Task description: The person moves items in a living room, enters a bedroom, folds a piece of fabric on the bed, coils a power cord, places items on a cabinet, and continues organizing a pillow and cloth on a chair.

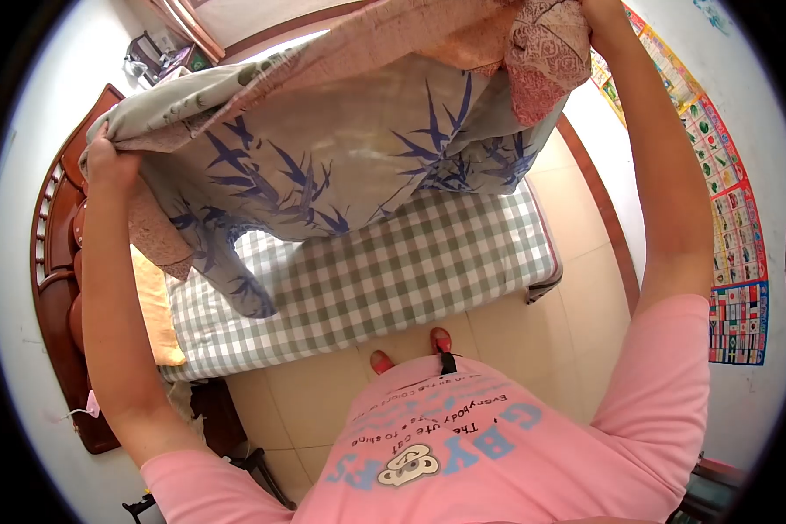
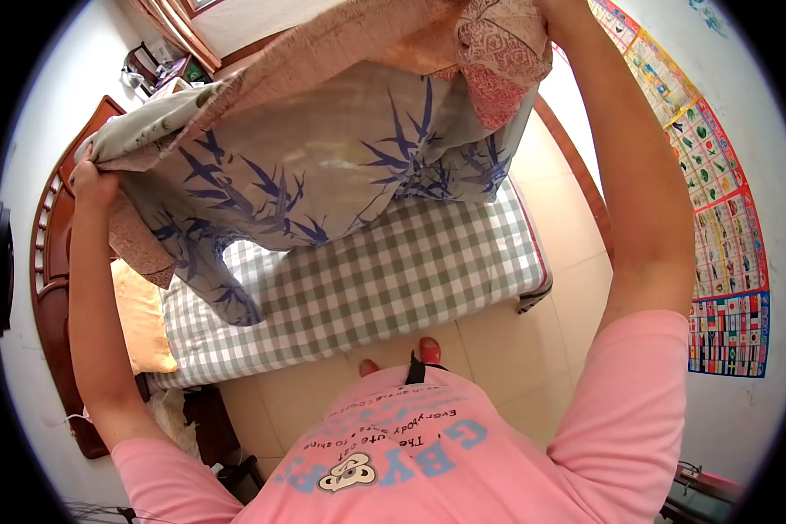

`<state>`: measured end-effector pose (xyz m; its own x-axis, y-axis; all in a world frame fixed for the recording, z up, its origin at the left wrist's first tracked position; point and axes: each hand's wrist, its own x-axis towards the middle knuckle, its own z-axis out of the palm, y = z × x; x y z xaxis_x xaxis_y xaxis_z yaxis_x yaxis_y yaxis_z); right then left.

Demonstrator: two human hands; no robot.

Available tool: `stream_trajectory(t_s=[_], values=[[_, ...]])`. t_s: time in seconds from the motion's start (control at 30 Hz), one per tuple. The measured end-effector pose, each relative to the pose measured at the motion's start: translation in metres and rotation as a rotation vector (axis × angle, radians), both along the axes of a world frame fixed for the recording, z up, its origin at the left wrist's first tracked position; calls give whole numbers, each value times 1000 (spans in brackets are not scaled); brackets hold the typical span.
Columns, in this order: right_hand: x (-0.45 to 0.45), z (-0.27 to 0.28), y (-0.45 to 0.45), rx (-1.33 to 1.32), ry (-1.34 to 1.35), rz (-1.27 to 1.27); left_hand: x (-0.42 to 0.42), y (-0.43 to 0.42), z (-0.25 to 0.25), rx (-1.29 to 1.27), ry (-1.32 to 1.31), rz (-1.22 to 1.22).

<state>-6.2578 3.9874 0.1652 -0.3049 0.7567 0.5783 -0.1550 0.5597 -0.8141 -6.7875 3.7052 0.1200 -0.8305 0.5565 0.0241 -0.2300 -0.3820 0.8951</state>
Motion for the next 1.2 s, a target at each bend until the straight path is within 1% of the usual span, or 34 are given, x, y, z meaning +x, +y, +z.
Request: stream_trajectory(t_s=[0.03,0.1,0.2,0.23,0.27,0.3,0.33,0.37,0.4,0.47,0.5,0.53,0.57,0.6,0.63,0.67,0.7,0.73,0.77,0.8,0.83,0.87,0.9,0.93,0.97,1.0,1.07,1.13,1.17,1.2], values=[[4,-1,12,6,7,13,-8,2,-1,18,31,-52],[5,-7,22,5,12,29,-16,7,-4,21,26,-33],[-2,-14,21,-71,-10,-79,-11,14,-13,7,37,10],[-2,-24,41,-95,4,-19,-8,16,-21,-9,-8,-3],[4,-38,58,-38,10,98,-7,20,-29,-26,-52,-13],[3,-50,72,-34,-28,88,-16,23,-44,-42,-65,-59],[6,-72,91,-29,-67,79,-10,26,-53,-81,-128,-34],[16,-98,119,-94,-239,-285,-14,26,-67,-98,-125,-41],[14,-110,121,-75,-269,-313,-22,27,-83,-116,-125,-47],[18,-145,132,-38,-367,-397,-10,24,-110,-154,-146,-17],[14,-154,123,-103,-433,-415,1,22,-119,-144,-188,-14],[10,-163,108,-165,-498,-432,-9,17,-144,-144,-225,-114],[9,-174,92,-191,-484,-399,-32,11,-185,-123,-286,-232],[7,-186,81,-213,-469,-365,0,4,-186,-178,-207,-144],[16,-214,88,-217,-554,-338,-16,-9,-228,-167,-243,-256],[26,-250,98,-218,-638,-313,16,-18,-226,-266,-331,-189],[28,-282,95,-236,-596,-341,30,-30,-241,-389,-354,-184],[33,-313,86,-255,-554,-369,31,-43,-277,-268,-373,-215],[41,-342,79,-218,-581,-336,34,-61,-315,-304,-359,-190],[53,-380,74,-200,-629,-339,67,-67,-313,-442,-407,-53],[51,-387,46,-273,-748,-388,62,-88,-359,-483,-459,-73],[59,-417,31,-378,-717,-311,80,-103,-386,-441,-500,-43],[64,-440,7,-383,-820,-422,100,-118,-404,-477,-525,-31],[75,-485,-6,-578,-707,-406,120,-129,-422,-555,-604,57],[84,-501,-27,-633,-692,-379,140,-143,-437,-508,-648,46],[100,-538,-42,-726,-664,-351,157,-158,-452,-463,-693,35],[110,-533,-86,-947,-789,-440,173,-190,-503,-551,-788,78],[124,-544,-113,-1106,-627,-478,193,-214,-534,-497,-815,160],[128,-546,-117,-1109,-622,-483,203,-211,-526,-499,-813,154],[133,-550,-119,-1155,-570,-506,222,-209,-509,-579,-845,219]])
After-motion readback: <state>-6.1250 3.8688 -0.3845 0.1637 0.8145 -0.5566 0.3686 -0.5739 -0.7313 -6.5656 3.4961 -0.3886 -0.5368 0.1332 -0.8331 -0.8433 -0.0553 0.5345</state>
